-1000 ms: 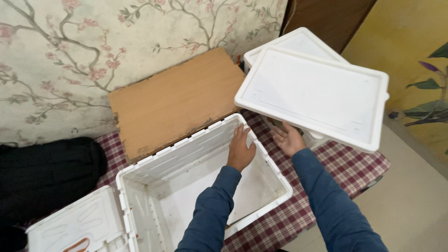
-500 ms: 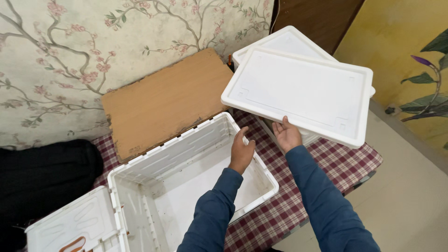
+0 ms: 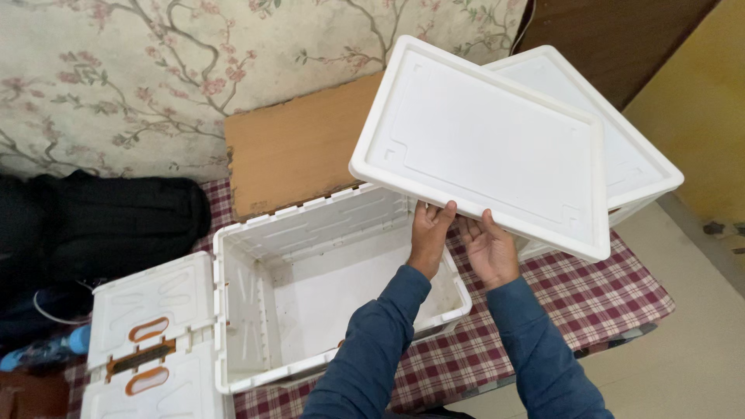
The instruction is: The person assembles a white plastic storage box by unfolding its sides and securing the lid. They then repeat the process with a second, smaller box, unfolding its sides and closing the lid. The person handles the boxes by hand on a checkered surface.
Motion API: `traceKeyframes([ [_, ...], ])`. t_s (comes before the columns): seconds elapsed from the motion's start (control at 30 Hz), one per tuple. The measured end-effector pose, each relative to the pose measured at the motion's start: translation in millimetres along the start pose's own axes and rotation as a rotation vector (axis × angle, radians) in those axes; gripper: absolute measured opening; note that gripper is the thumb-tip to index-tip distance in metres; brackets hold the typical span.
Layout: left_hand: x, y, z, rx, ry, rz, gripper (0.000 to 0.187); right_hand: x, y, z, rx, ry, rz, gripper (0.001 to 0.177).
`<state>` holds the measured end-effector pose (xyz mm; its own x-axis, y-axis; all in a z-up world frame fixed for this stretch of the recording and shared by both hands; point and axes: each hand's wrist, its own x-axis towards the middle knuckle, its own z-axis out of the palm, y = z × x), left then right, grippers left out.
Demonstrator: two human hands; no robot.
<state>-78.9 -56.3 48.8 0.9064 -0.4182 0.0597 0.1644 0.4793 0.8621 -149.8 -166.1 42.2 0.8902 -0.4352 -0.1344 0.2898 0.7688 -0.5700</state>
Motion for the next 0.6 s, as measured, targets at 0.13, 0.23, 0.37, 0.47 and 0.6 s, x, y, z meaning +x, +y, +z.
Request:
traceKeyframes([
  [0.13, -22, 22, -2, -0.103, 0.234, -0.025, 0.049, -28, 18, 15, -0.040, -0.098, 0.086, 0.043],
  [0.23, -50, 42, -13, -0.192, 0.328, 0.021, 0.040, -52, 30, 26, -0.132, -0.152, 0.049, 0.043],
  [0.37, -102, 70, -40, -0.276, 0.408, 0.082, 0.037, -90, 42, 38, -0.089, -0.149, 0.083, 0.049],
  [0.47, -152, 85, -64, -0.302, 0.455, 0.113, 0.033, -129, 43, 33, -0.071, -0.132, 0.036, 0.058],
  [0.6, -222, 98, -104, -0.278, 0.509, 0.140, 0.022, -176, 53, 22, -0.252, -0.072, -0.090, 0.063],
])
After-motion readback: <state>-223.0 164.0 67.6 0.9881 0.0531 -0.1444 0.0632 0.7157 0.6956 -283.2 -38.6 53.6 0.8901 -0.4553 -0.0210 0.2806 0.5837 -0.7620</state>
